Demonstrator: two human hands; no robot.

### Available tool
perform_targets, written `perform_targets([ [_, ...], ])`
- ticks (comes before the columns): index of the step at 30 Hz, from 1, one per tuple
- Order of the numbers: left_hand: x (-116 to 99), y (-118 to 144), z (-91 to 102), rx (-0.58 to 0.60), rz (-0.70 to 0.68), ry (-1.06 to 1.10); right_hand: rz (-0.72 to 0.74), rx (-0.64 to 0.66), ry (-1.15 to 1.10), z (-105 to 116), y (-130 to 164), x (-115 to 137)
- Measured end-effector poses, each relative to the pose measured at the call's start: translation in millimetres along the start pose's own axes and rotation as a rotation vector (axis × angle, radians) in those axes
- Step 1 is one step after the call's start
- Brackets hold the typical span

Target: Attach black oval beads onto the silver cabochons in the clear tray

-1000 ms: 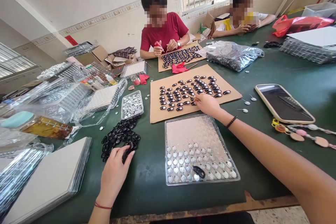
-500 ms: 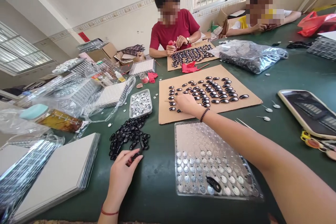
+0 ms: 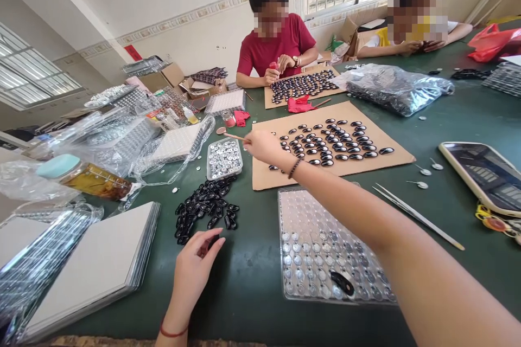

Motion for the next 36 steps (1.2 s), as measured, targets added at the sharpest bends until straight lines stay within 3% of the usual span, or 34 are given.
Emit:
perform_targets([
  [2,10.7,2.5,-2.3,-0.005,0.119,0.111,0.034,-0.029,-0.163,14.7,-3.4,15.9],
  [4,21.5,7.2,-7.6,0.003,0.249,0.239,0.017,-0.069,-0.305,32.7,7.6,14.4],
  [8,21.7,8.6,-13.0,-0.001,0.294,0.321,-0.052,-0.062,-0.554,56.2,74.0,-20.7],
  [12,-11.1,-4.9,-28.2,0.101,0.228,0.310,-0.123,0.054,-0.563,50.1,149.7,-54.6],
  [15,-59.8,-26.7,-47.6,0.182,0.145,0.380,-0.088,0.123,-0.437,42.0,181.2,-65.1],
  [18,-112.1,-49.6,-71.3,0.241,0.011,0.478,-0.002,0.124,-0.312,41.6,193.8,-68.8],
  [20,-130.7,-56.8,-88.2,0.262,-0.015,0.528,0.018,0.143,-0.242,38.9,197.9,-71.8],
  [25,-128.3,-46.7,-114.8,0.280,0.016,0.527,0.064,0.192,-0.121,31.6,205.7,-69.6],
  [31,-131.6,-38.6,-119.2,0.350,-0.096,0.438,0.073,0.056,-0.220,48.8,207.1,-66.9],
  [36,-139.5,-37.8,-116.6,0.331,-0.183,0.308,0.109,-0.016,-0.259,51.0,210.9,-63.5],
])
Point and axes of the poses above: each hand's wrist, its own y-axis away from the middle knuckle, its own z-axis out of the back of the hand, x = y × z, the point moved 9 cm from there along -y, towards the middle knuckle, and after that the axes turned 11 degrees about -z, right-handed, at the moved point
